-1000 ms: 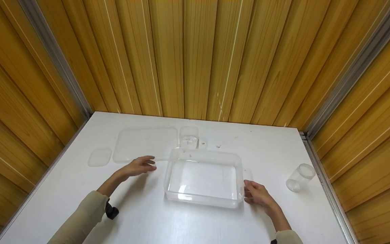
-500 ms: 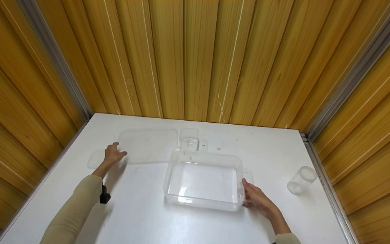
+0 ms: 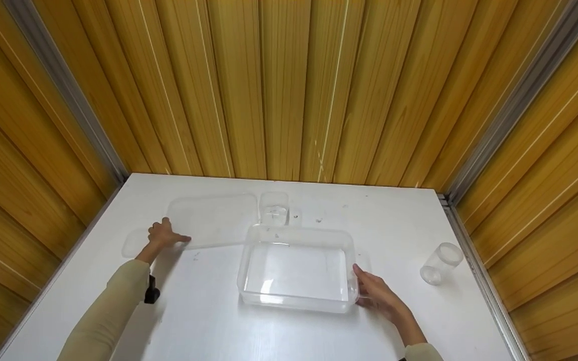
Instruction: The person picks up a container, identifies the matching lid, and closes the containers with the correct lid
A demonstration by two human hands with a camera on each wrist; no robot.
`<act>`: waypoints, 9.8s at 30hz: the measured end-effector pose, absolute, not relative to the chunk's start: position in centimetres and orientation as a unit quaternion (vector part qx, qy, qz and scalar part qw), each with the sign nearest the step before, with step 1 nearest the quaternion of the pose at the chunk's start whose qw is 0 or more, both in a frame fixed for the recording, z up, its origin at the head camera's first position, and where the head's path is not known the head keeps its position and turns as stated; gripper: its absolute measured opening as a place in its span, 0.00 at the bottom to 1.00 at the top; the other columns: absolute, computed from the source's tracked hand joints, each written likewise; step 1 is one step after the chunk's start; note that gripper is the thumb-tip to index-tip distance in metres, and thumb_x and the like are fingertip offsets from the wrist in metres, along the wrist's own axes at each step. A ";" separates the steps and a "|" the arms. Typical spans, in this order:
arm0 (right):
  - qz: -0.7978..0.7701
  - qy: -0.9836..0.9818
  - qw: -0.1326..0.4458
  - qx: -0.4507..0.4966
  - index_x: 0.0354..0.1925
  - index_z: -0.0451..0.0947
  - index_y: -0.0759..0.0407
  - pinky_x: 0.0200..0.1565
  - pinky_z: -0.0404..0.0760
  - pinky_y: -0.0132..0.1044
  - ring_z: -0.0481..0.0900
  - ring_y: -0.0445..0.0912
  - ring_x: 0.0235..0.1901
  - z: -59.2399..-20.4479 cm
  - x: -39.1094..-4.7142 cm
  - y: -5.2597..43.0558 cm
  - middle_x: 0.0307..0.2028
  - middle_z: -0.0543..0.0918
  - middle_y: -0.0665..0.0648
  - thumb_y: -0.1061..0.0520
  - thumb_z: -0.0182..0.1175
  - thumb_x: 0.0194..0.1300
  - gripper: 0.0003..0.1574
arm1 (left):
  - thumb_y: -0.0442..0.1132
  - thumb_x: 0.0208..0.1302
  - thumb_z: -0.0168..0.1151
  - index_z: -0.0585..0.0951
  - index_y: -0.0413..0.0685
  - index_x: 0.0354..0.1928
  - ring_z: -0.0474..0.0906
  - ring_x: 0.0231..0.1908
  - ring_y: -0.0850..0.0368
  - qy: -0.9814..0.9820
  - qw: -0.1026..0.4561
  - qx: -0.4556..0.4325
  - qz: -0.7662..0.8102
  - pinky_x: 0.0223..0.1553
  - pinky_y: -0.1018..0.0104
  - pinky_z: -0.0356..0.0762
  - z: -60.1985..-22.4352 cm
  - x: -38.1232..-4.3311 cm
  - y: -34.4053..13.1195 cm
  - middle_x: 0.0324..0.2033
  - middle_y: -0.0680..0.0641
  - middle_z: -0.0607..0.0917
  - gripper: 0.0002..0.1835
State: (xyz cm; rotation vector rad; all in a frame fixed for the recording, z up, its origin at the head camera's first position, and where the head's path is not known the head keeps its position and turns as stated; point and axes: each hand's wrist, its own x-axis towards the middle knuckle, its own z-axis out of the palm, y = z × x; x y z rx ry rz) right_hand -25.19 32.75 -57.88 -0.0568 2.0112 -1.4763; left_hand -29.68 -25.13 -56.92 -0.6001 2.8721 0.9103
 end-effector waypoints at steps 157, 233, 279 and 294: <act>-0.467 0.884 -0.007 -0.011 0.73 0.66 0.64 0.55 0.76 0.26 0.74 0.60 0.65 -58.5 -21.9 27.3 0.68 0.73 0.66 0.52 0.52 0.80 0.31 | 0.34 0.65 0.69 0.75 0.27 0.64 0.80 0.34 0.60 0.802 0.063 0.010 0.594 0.40 0.60 0.88 -56.7 -22.0 -12.2 0.40 0.40 0.83 0.28; -0.460 0.888 0.007 -0.024 0.77 0.57 0.64 0.62 0.75 0.54 0.72 0.61 0.64 -60.0 -20.7 26.9 0.66 0.72 0.71 0.48 0.40 0.84 0.33 | 0.35 0.65 0.69 0.74 0.30 0.62 0.77 0.30 0.62 0.828 0.095 0.048 0.551 0.29 0.67 0.80 -55.9 -20.7 -12.9 0.41 0.40 0.83 0.27; -0.156 0.966 -0.052 -0.200 0.78 0.58 0.60 0.71 0.63 0.65 0.49 0.67 0.78 -60.2 -20.2 25.4 0.79 0.55 0.67 0.33 0.57 0.70 0.51 | 0.81 0.62 0.45 0.56 0.42 0.80 0.42 0.81 0.36 0.968 -0.031 0.204 0.144 0.79 0.45 0.52 -59.7 -19.4 -7.1 0.80 0.33 0.49 0.59; -0.192 0.958 -0.071 -0.202 0.78 0.61 0.54 0.46 0.85 0.60 0.47 0.66 0.78 -59.5 -22.7 24.5 0.79 0.55 0.66 0.37 0.60 0.70 0.47 | 0.82 0.59 0.48 0.56 0.48 0.81 0.42 0.80 0.33 0.961 -0.049 0.219 0.162 0.77 0.38 0.53 -59.1 -21.4 -8.0 0.80 0.32 0.50 0.59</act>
